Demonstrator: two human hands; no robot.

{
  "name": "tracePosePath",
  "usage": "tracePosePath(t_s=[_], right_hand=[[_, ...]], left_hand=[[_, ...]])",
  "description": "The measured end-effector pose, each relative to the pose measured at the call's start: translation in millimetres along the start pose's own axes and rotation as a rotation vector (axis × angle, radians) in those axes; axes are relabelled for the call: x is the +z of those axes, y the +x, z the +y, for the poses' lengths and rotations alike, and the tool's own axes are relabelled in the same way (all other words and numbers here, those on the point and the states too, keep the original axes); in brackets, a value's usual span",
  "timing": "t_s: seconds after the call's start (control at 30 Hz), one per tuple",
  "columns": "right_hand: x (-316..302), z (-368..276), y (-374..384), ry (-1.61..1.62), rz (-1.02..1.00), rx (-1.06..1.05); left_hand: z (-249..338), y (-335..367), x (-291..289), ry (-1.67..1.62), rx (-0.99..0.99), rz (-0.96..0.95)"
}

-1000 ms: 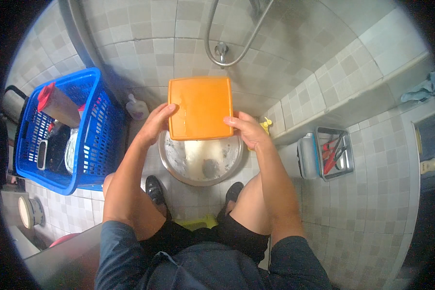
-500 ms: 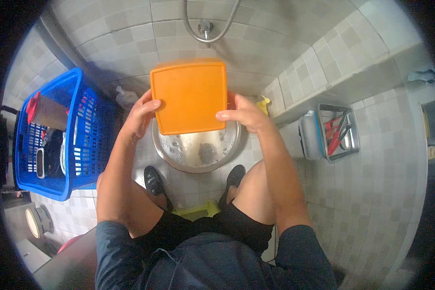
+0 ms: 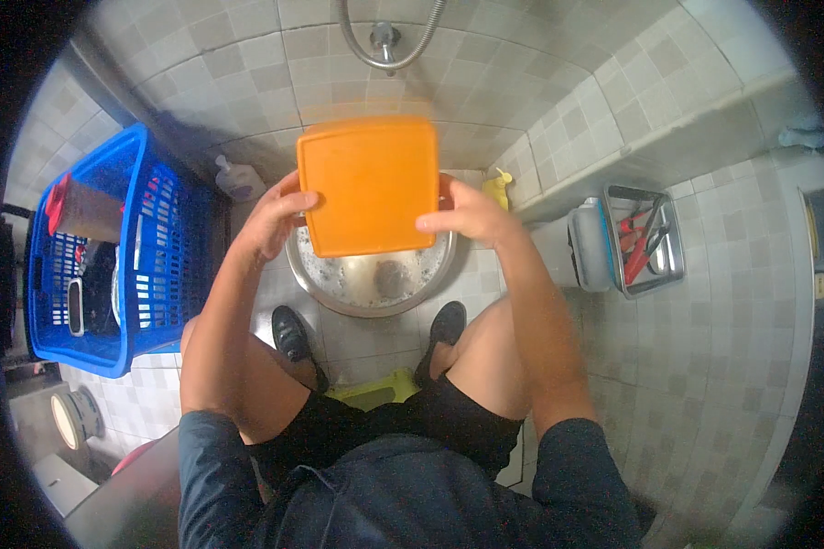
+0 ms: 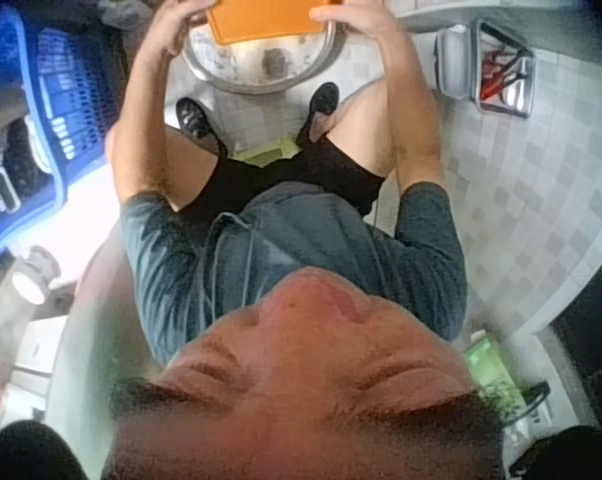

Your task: The person washes plastic containers and a white lid by hand in a basin of soapy water while sitting on a stool.

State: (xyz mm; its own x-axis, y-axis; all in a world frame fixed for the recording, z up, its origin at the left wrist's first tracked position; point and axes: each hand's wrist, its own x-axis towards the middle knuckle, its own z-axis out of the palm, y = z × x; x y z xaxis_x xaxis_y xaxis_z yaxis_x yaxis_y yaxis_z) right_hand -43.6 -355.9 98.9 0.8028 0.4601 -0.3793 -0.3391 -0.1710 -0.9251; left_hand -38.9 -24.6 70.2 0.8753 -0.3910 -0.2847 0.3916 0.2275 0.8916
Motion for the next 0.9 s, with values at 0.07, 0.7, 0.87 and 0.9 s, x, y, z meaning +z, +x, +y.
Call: tracePosePath(t_s=[0.07, 0.7, 0.87, 0.9], right_hand=[[4, -2, -14, -0.140, -0.038, -0.124], [-7, 4, 0, -0.129, -0.027, -0.123], [-19, 6, 1, -0.180, -0.069, -0.092], [-18, 7, 3, -0.125, -0.047, -0.116]], left_hand=[[-1, -6, 4, -0.012, 0.192, -0.060], [-31, 12, -1, -0.104, 0.030, 0.038], [-17, 17, 3, -0.044, -0.145, 0.021], [-21, 15, 4, -0.087, -0.056, 0.028]])
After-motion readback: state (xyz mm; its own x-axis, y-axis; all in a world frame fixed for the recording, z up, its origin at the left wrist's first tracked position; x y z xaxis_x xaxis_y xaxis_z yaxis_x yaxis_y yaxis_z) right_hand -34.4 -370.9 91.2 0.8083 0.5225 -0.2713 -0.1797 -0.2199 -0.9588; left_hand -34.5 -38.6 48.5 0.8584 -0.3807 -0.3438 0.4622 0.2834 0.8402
